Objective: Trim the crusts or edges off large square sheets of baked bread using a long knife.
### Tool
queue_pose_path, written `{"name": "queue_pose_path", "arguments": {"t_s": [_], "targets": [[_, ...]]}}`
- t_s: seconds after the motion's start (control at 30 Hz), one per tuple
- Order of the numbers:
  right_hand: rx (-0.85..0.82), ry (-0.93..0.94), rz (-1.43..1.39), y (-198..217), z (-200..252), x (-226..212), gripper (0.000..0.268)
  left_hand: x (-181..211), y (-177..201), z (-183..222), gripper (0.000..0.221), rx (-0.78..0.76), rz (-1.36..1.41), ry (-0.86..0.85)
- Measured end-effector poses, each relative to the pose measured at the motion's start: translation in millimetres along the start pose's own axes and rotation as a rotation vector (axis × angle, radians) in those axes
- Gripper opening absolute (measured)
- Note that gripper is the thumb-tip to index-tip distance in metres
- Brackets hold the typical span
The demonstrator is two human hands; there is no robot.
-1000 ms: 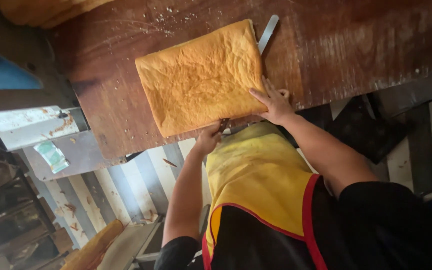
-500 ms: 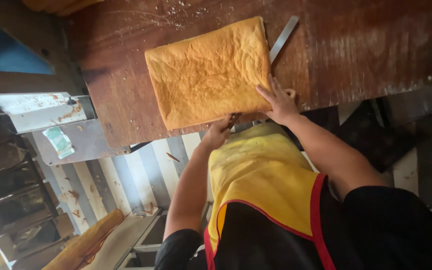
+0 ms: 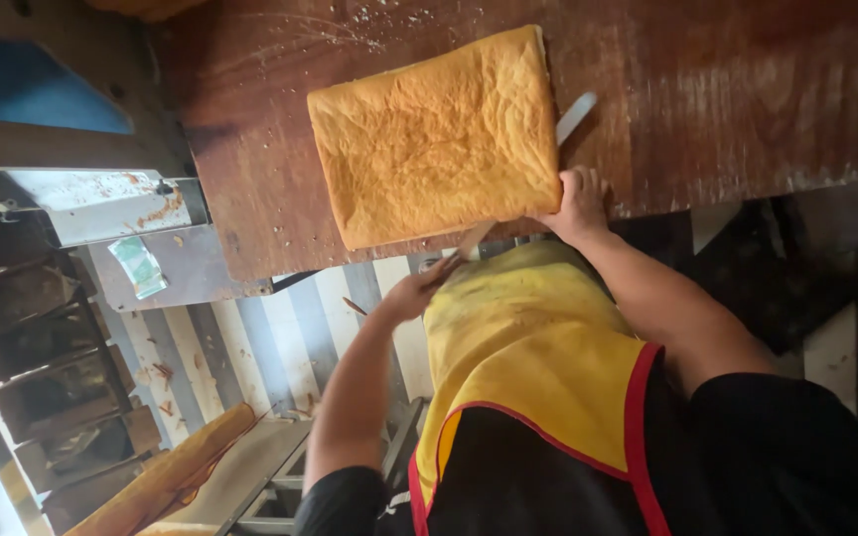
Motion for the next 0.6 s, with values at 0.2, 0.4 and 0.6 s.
{"name": "queue_pose_path", "arguments": {"t_s": [0.2, 0.4, 0.6], "targets": [[0.011, 0.075, -0.067, 19, -5, -11, 0.083, 96, -2, -53, 0.068, 0.078, 0.036, -0.086], [-0.045, -0.294, -0.497, -1, 10, 26, 0.071, -10, -21, 29, 0.063, -0.014, 0.045, 0.08], [-0.049, -0.225, -0.477, 11, 28, 31, 0.055, -84, -19, 59, 0.063, -0.126, 0.115, 0.127]]}}
Point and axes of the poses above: each hand's wrist, its own z-axis away from the middle knuckle, its own y-axis out of the back of the hand, x = y × z, the point moved 7 cm from there along -z, towards the middle knuckle, and after that the axes turned 7 degrees about -x, right-handed, at the moved point
